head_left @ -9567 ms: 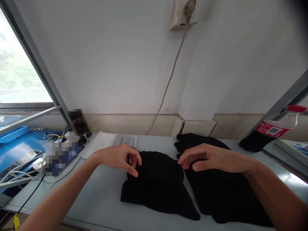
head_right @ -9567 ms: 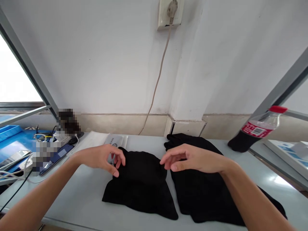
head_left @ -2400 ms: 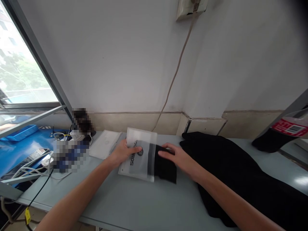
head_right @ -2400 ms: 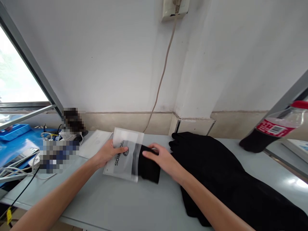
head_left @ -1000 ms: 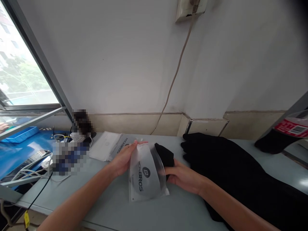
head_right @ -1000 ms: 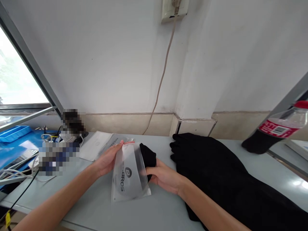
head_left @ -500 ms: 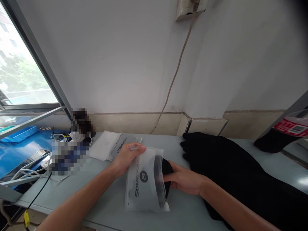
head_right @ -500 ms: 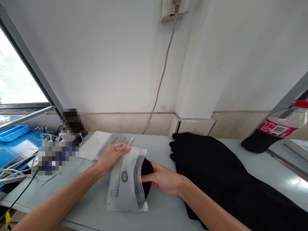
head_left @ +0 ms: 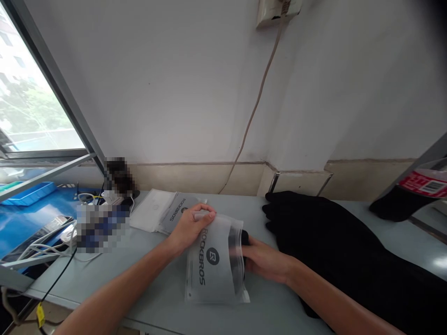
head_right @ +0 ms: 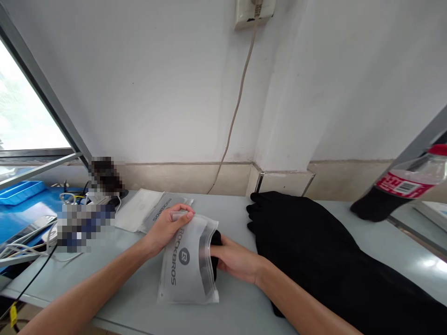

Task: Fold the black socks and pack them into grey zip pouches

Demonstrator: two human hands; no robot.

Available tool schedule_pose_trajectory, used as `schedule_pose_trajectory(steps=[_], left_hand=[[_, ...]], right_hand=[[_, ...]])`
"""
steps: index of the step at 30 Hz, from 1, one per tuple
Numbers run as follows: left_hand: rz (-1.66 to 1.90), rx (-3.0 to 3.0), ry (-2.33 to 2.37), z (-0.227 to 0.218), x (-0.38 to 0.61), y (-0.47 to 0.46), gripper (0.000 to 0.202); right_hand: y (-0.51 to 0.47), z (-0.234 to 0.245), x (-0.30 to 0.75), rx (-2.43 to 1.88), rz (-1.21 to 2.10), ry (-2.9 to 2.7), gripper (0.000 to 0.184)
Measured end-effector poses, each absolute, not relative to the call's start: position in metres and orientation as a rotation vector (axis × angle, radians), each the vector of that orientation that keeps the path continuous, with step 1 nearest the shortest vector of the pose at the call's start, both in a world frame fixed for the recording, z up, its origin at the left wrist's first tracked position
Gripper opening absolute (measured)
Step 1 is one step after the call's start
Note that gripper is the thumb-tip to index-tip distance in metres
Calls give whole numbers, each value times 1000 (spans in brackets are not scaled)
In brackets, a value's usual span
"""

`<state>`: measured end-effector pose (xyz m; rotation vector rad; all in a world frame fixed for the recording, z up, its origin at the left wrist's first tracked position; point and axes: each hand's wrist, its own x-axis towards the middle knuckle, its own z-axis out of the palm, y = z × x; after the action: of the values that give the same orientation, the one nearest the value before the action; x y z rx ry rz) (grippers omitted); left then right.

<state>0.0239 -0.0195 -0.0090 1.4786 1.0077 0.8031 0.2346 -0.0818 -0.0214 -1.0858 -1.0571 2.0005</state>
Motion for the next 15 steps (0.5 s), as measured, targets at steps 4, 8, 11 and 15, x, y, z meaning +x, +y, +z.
schedule_pose_trajectory(steps=[4, 8, 11, 15], left_hand=[[827, 1336, 961, -13, 27, -22, 45], [788, 1167, 909, -21, 27, -24, 51], [734, 1196, 866, -26, 28, -27, 50], [768, 1330, 859, -30, 30, -29, 47]], right_hand=[[-80, -23, 234, -1093, 1955, -1094, 54], [-77, -25, 234, -1088, 1867, -1024, 58], [-77, -23, 238, -1136, 1856, -1075, 59], [-78, -19, 242, -1163, 1842, -1164, 62]])
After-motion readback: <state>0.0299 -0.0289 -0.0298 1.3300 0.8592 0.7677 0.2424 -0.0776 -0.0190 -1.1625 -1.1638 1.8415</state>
